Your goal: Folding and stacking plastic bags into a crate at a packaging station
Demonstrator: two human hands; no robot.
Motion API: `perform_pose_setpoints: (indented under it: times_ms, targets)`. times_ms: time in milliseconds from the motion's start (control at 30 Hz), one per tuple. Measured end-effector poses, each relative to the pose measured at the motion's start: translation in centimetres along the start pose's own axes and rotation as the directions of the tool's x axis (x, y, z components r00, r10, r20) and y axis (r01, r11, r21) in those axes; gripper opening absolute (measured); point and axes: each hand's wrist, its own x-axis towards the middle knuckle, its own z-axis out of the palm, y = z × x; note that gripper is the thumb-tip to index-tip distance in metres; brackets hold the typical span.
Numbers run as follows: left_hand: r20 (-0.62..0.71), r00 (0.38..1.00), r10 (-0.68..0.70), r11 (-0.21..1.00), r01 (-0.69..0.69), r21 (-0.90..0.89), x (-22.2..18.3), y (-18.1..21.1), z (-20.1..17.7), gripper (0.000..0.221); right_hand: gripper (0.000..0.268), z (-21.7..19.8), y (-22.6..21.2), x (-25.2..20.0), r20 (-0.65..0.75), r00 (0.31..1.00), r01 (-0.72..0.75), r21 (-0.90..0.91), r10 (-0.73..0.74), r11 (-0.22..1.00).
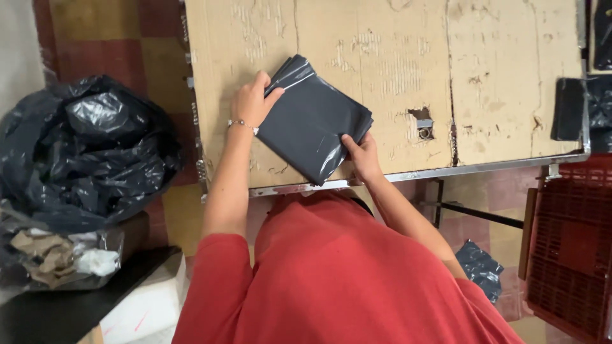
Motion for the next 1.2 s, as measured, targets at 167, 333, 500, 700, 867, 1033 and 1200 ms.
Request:
perform_pose_setpoints:
  times_ms: [167, 333, 500, 700, 867, 1033, 1200]
  targets:
    - [-0.248, 0.969, -0.017, 0.939, 0.1, 0.328, -1.6, 6.1, -3.3, 0.057, 0.066, 2.1, -6.6, -5.4, 0.14, 0.651, 0.567, -0.743, -0.746, 0.356]
    - [-0.18, 0.983, -0.045, 0.945, 0.1, 0.313, -3.7, 11.2, -1.1, 0.082, 0.067, 5.4, -2.4, -4.7, 0.684, 0.248, 0.841, -0.504, -0.686, -0.199]
    - [-0.203, 0.976, -0.082, 0.899, 0.161, 0.408, -4.2, 8.7, 2.2, 0.092, 0.063, 5.4, -0.5, -4.8, 0.819, 0.224, 0.878, -0.405, -0.529, -0.256]
    - [-0.306, 0.952, 0.009, 0.831, 0.163, 0.531, -3.8, 8.5, 2.6, 0.088, 0.072, 4.6, 0.3, -4.2, 0.874, 0.305, 0.884, -0.408, -0.379, -0.228]
    - [-0.219, 0.963, -0.159, 0.842, 0.248, 0.479, -0.6, 7.4, 2.4, 0.081, 0.073, 4.5, 0.6, -4.1, 0.869, 0.312, 0.901, -0.399, -0.384, -0.171]
    - [-0.021, 0.972, -0.234, 0.939, 0.231, 0.255, 4.0, 1.8, 4.3, 0.067, 0.08, 4.6, 0.6, -3.9, 0.854, 0.305, 0.901, -0.402, -0.421, -0.163]
    - [0.093, 0.986, -0.136, 0.987, 0.144, -0.077, 4.7, 0.6, 4.6, 0.044, 0.075, 3.7, -5.1, -4.3, 0.702, 0.437, 0.898, -0.382, -0.563, 0.22]
